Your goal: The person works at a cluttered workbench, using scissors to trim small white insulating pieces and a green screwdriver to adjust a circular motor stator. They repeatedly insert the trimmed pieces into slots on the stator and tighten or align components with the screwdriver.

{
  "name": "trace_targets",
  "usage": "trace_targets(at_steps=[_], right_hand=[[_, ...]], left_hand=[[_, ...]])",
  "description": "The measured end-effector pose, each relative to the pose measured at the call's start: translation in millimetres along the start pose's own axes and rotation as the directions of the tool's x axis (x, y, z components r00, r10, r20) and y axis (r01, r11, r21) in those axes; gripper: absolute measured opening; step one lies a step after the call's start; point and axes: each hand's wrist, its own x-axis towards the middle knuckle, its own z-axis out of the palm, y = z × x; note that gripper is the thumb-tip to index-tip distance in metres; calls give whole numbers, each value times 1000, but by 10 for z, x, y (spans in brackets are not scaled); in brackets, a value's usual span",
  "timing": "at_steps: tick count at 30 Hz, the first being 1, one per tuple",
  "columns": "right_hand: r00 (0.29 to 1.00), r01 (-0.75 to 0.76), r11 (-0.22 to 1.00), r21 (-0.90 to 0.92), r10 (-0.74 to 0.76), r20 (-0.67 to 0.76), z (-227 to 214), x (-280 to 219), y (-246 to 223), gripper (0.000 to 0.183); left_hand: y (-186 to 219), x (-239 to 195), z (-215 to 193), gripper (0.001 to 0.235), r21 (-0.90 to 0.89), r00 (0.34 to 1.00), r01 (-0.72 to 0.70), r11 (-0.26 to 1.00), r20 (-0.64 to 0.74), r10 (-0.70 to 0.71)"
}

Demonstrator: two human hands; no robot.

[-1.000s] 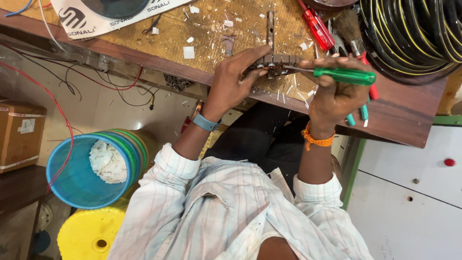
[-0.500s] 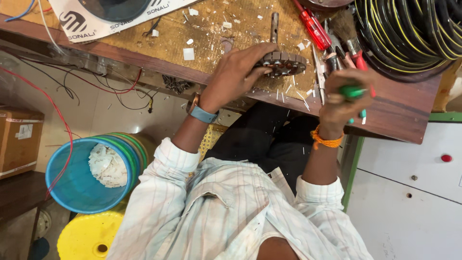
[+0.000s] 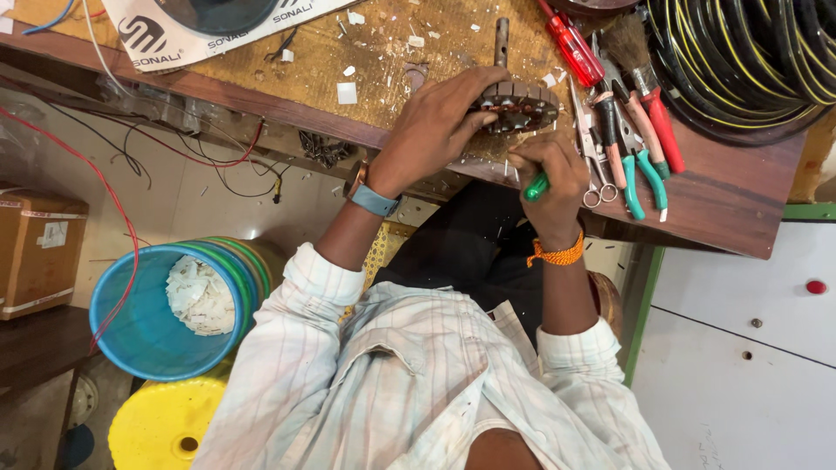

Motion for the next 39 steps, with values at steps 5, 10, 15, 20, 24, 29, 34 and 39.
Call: trace_targets(at_steps=[5, 10, 15, 20, 24, 29, 34, 39], right_hand=[[989, -150, 986, 70, 151, -8, -91, -141, -63, 11], [996, -76, 997, 2, 76, 36, -130, -156, -120, 15], [978, -127, 992, 23, 121, 168, -6, -352, -210, 17], [964, -92, 994, 63, 73, 256, 100, -602, -292, 17], [904, -314, 945, 93, 268, 333, 60, -944, -381, 25], [891, -357, 932, 58, 322, 321, -466, -1287, -267, 25], [800, -596, 750, -286, 585, -133, -1143, -1409, -16, 20], [797, -349, 825, 444, 511, -322, -1279, -1097, 133, 25]], left_hand=[[-30, -54, 70, 49, 35, 999, 40, 999, -32, -39], [-105, -44, 92, 53, -259, 996, 84, 962, -21, -92], [-48, -42, 354, 59, -119, 957, 184, 976, -206, -206], [-59, 5, 566, 53, -19, 928, 168, 986, -336, -164], [-121, 25, 550, 63, -130, 940, 228, 965, -229, -253], [-141, 17, 411, 73, -33, 966, 69, 997, -247, -76], [-198, -53, 411, 72, -13, 978, 129, 992, -165, -130], [-300, -61, 444, 64, -60, 981, 125, 990, -144, -133]])
